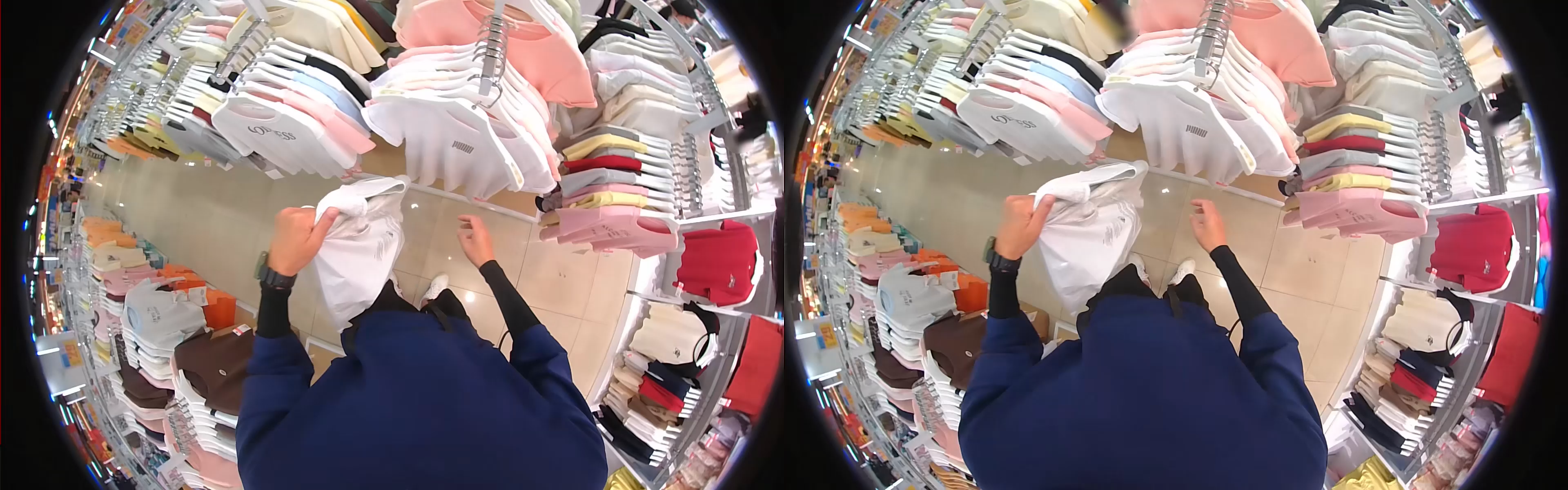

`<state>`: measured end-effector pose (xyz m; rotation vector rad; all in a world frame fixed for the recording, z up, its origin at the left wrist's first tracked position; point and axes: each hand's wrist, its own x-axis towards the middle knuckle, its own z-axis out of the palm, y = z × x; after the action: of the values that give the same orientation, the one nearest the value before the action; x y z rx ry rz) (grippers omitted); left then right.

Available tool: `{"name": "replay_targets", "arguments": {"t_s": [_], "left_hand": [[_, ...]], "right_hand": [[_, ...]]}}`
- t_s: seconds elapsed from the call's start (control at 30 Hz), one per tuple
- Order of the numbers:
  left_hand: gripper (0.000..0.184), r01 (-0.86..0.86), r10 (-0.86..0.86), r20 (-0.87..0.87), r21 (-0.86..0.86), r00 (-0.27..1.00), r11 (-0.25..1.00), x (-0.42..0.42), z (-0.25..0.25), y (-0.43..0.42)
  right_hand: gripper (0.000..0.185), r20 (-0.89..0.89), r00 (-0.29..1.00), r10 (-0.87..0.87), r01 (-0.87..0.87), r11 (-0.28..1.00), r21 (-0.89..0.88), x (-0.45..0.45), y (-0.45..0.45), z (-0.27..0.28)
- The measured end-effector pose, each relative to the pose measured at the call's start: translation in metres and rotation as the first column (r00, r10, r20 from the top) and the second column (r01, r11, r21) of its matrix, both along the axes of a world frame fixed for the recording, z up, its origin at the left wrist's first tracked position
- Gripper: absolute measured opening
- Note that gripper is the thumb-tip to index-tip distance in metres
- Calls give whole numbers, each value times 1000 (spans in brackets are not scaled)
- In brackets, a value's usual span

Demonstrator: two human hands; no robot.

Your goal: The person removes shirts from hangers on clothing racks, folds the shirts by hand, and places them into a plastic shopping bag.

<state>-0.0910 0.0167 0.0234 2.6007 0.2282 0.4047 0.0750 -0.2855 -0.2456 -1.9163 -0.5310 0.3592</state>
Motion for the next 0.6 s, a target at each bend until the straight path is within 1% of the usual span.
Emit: {"name": "replay_targets", "arguments": {"t_s": [0.07, 0.1, 0.17, 0.2, 0.23, 0.3, 0.33, 0.4, 0.43, 0.47, 0.5, 0.53, 0.57, 0.6], "left_hand": [[48, 27, -27, 13, -30, 1000, 999, -9, 20, 5], [47, 35, -35, -12, -25, 999, 999, -14, 29, 5], [46, 51, -53, -58, -20, 997, 998, -23, 46, 6], [37, 86, -86, -88, 0, 992, 996, -29, 52, 10], [34, 86, -87, -48, -17, 995, 996, -32, 58, 11], [29, 76, -75, 29, -54, 997, 996, -41, 67, 13], [28, 38, -38, -13, -44, 999, 998, -49, 69, 17], [27, -34, 32, -91, -21, 995, 999, -67, 75, 33], [28, -71, 67, -111, -32, 991, 997, -76, 77, 40], [29, -115, 109, -126, -42, 986, 993, -84, 79, 46], [30, -160, 151, -140, -53, 979, 986, -96, 80, 53], [31, -214, 199, -213, -49, 957, 976, -111, 79, 63], [32, -216, 206, -154, -52, 966, 975, -120, 77, 69], [32, -214, 209, -89, -54, 974, 975, -126, 74, 76]], "right_hand": [[47, 125, 982, 139, -138, 990, -19, 2, 25, 18], [50, 183, 962, 205, -202, 979, -35, 3, 39, 28], [62, 377, 902, 209, -226, 974, 2, 0, 73, 53], [66, 330, 915, 232, -269, 961, 68, -2, 93, 58], [70, 284, 923, 261, -308, 942, 136, -2, 112, 64], [59, 315, 877, 362, -431, 883, 187, -5, 146, 78], [55, 327, 851, 412, -491, 845, 213, -8, 158, 81], [42, 257, 786, 563, -605, 784, 134, -4, 172, 59], [36, 218, 745, 631, -660, 745, 96, -4, 176, 57], [20, 260, 794, 549, -601, 774, 199, -5, 175, 56], [18, 164, 824, 542, -567, 790, 234, -4, 173, 60], [17, 60, 847, 528, -524, 810, 264, -3, 169, 65], [16, -42, 862, 505, -474, 833, 286, 0, 165, 71], [14, -13, 877, 481, -459, 844, 277, 3, 162, 87]]}}
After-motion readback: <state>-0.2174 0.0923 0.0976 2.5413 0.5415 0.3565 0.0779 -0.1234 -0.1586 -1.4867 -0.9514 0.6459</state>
